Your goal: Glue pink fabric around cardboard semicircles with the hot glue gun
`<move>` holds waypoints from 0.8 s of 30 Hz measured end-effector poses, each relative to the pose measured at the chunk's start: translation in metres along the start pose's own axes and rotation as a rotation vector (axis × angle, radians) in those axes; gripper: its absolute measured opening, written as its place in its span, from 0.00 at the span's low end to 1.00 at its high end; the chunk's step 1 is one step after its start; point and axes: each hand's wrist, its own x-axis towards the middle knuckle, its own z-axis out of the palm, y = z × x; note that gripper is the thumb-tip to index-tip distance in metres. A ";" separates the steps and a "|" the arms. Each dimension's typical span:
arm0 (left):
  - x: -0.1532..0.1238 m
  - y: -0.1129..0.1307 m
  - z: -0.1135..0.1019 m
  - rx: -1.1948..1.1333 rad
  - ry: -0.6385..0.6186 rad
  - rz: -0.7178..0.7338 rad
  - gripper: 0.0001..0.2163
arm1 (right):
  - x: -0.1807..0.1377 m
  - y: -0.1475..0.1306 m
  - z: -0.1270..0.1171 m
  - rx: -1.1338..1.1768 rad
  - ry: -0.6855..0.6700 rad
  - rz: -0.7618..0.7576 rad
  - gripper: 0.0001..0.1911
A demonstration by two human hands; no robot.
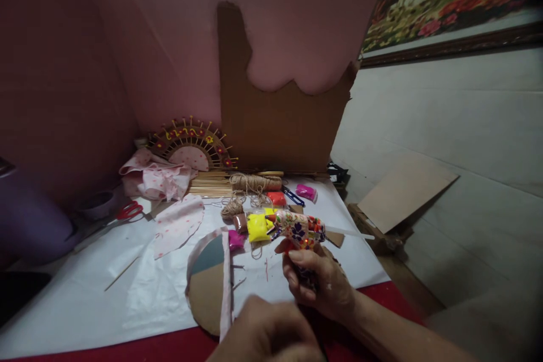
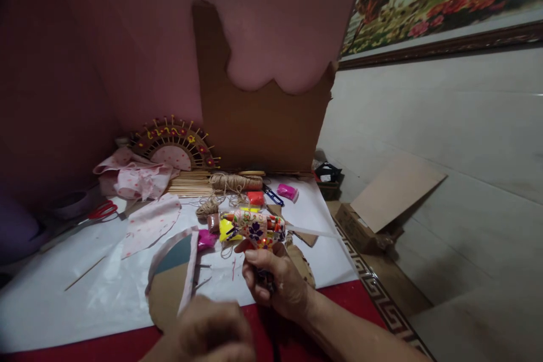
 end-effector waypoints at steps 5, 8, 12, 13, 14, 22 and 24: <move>0.013 0.004 -0.007 -0.269 0.763 0.019 0.13 | -0.005 -0.001 0.005 -0.096 0.012 -0.028 0.12; 0.012 0.010 -0.009 -0.306 0.820 0.043 0.14 | -0.006 -0.001 0.007 -0.097 -0.026 -0.042 0.14; 0.010 0.015 -0.012 -0.308 0.778 -0.014 0.17 | -0.005 0.001 0.006 -0.106 -0.043 -0.037 0.16; 0.009 0.015 -0.012 -0.320 0.752 -0.039 0.18 | -0.004 0.003 0.005 -0.119 -0.049 -0.044 0.15; 0.010 0.015 -0.013 -0.344 0.722 -0.061 0.18 | -0.004 0.005 0.004 -0.137 -0.059 -0.055 0.14; 0.013 0.011 -0.016 -0.829 0.453 -0.022 0.11 | -0.001 0.014 -0.006 -0.213 -0.150 -0.108 0.11; 0.013 0.011 -0.017 -0.881 0.409 0.009 0.12 | -0.001 0.012 -0.004 -0.203 -0.146 -0.096 0.11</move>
